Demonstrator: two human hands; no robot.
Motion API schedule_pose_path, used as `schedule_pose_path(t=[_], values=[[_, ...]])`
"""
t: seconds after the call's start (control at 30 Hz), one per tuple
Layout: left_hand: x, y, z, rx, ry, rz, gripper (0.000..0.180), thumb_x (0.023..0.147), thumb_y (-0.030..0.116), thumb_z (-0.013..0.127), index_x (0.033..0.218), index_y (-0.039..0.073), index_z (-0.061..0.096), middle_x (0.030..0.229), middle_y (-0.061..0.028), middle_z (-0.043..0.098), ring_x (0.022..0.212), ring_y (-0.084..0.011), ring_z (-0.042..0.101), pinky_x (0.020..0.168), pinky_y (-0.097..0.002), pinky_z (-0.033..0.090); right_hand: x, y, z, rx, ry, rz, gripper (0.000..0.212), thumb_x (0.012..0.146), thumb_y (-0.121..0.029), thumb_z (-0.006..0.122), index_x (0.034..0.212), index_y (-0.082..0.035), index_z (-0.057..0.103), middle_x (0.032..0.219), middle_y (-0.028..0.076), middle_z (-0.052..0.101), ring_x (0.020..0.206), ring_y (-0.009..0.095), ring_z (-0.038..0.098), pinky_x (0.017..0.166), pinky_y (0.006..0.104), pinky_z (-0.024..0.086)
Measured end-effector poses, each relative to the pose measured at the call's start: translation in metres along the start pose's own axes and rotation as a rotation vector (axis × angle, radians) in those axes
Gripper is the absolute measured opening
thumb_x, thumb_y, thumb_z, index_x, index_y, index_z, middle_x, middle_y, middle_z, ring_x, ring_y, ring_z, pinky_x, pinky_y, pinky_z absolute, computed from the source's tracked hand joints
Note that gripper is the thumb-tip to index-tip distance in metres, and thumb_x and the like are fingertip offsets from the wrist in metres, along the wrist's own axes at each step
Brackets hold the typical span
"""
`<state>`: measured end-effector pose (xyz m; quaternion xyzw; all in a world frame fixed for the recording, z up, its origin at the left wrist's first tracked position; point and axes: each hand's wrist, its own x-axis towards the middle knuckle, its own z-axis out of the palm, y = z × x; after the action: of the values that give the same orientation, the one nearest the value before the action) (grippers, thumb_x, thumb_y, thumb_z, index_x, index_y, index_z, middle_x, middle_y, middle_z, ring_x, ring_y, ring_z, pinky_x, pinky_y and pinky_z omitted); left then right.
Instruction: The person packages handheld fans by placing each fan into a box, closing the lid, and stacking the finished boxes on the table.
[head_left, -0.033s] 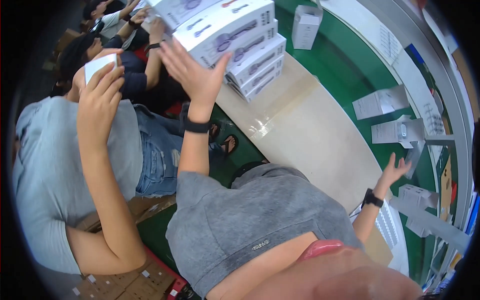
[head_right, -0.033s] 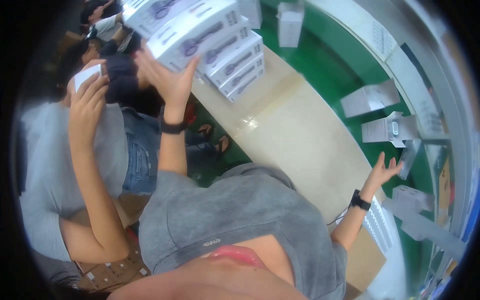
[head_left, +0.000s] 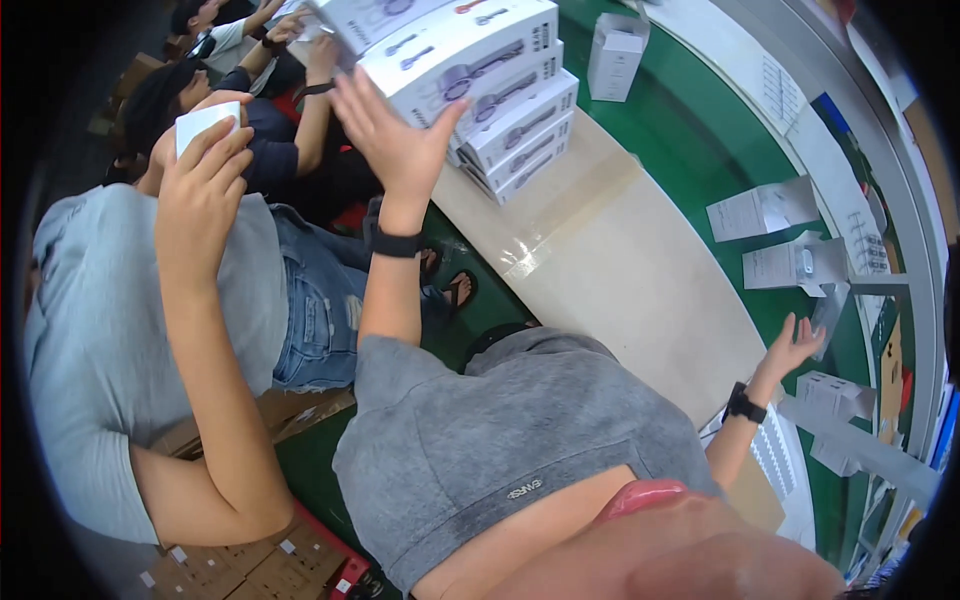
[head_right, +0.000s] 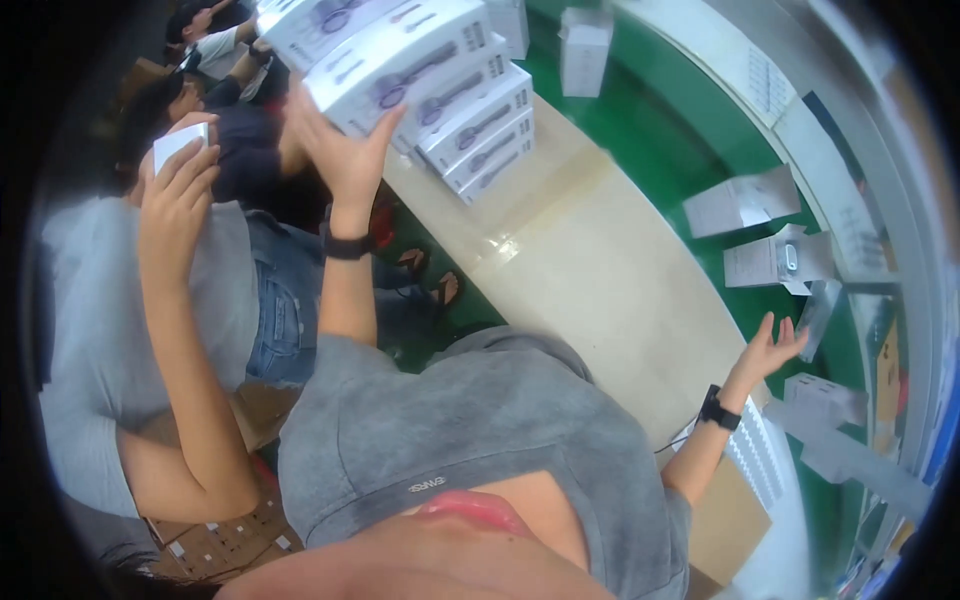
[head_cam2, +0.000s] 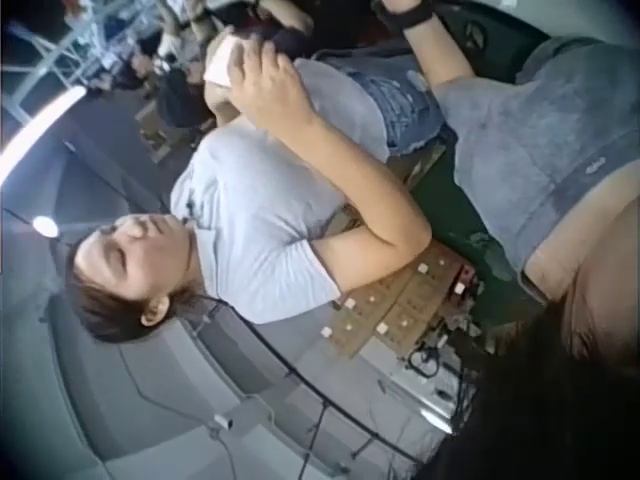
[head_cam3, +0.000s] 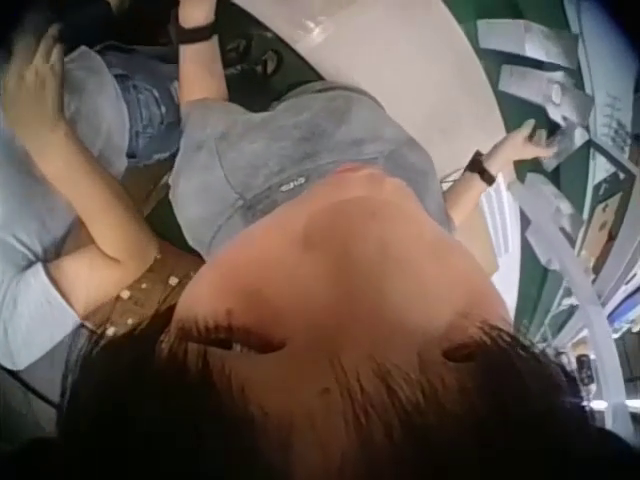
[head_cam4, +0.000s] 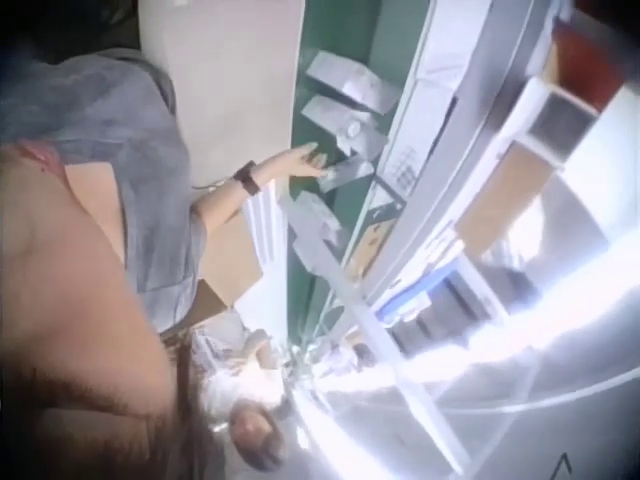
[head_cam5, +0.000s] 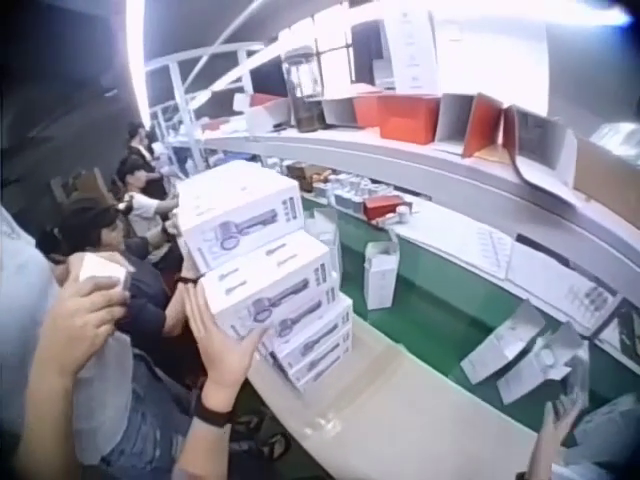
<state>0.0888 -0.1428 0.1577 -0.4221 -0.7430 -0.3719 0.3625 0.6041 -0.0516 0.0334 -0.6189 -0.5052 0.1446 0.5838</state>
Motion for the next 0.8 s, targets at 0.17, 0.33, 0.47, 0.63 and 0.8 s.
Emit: schedule_pose_path(t=[0.17, 0.33, 0.47, 0.63, 0.8], values=[[-0.008, 0.006, -0.033, -0.434, 0.077, 0.078, 0.092, 0.059, 0.029, 0.080, 0.131, 0.003, 0.030, 0.124, -0.0263, 0.039, 0.111, -0.0432, 0.039, 0.091, -0.0496, 0.033, -0.036, -0.097, -0.012, 0.205, -0.075, -0.122, 0.063, 0.081, -0.008, 0.061, 0.130, 0.003, 0.023, 0.116, 0.021, 0.047, 0.107, 0.025, 0.049, 0.091, 0.0333, 0.039], [-0.001, 0.068, -0.090, -0.352, 0.048, 0.546, 0.083, 0.057, 0.023, 0.079, 0.127, 0.005, 0.038, 0.123, -0.0240, 0.041, 0.105, -0.0402, 0.044, 0.089, -0.0473, 0.035, -0.073, -0.186, -0.004, 0.177, -0.461, -0.535, 0.080, 0.072, -0.015, 0.071, 0.133, 0.001, 0.021, 0.127, 0.021, 0.039, 0.116, 0.031, 0.043, 0.094, 0.0379, 0.037], [-0.007, 0.097, -0.100, -0.850, -0.348, 0.796, 0.085, 0.055, 0.023, 0.079, 0.128, 0.007, 0.038, 0.124, -0.0229, 0.041, 0.106, -0.0391, 0.044, 0.090, -0.0468, 0.034, -0.098, -0.239, 0.023, 0.051, -0.750, -0.852, 0.109, 0.055, -0.030, 0.082, 0.136, 0.000, 0.016, 0.138, 0.020, 0.027, 0.125, 0.034, 0.032, 0.101, 0.0397, 0.028], [-0.044, 0.138, -0.062, -1.714, -1.010, 0.433, 0.095, 0.056, 0.031, 0.080, 0.132, 0.005, 0.031, 0.127, -0.0205, 0.040, 0.114, -0.0358, 0.041, 0.096, -0.0438, 0.031, -0.112, -0.214, 0.005, 0.506, -0.986, -0.046, 0.092, 0.061, -0.020, 0.078, 0.135, -0.002, 0.026, 0.134, 0.019, 0.033, 0.121, 0.029, 0.038, 0.099, 0.0385, 0.032], [-0.091, 0.164, -0.032, -2.055, -1.554, 0.056, 0.108, 0.056, 0.043, 0.081, 0.137, 0.003, 0.020, 0.135, -0.0175, 0.033, 0.126, -0.0286, 0.032, 0.103, -0.0401, 0.024, -0.114, -0.153, -0.009, 0.774, -1.066, 0.313, 0.082, 0.062, -0.021, 0.078, 0.130, -0.002, 0.035, 0.130, 0.014, 0.040, 0.118, 0.025, 0.041, 0.097, 0.0359, 0.034]])
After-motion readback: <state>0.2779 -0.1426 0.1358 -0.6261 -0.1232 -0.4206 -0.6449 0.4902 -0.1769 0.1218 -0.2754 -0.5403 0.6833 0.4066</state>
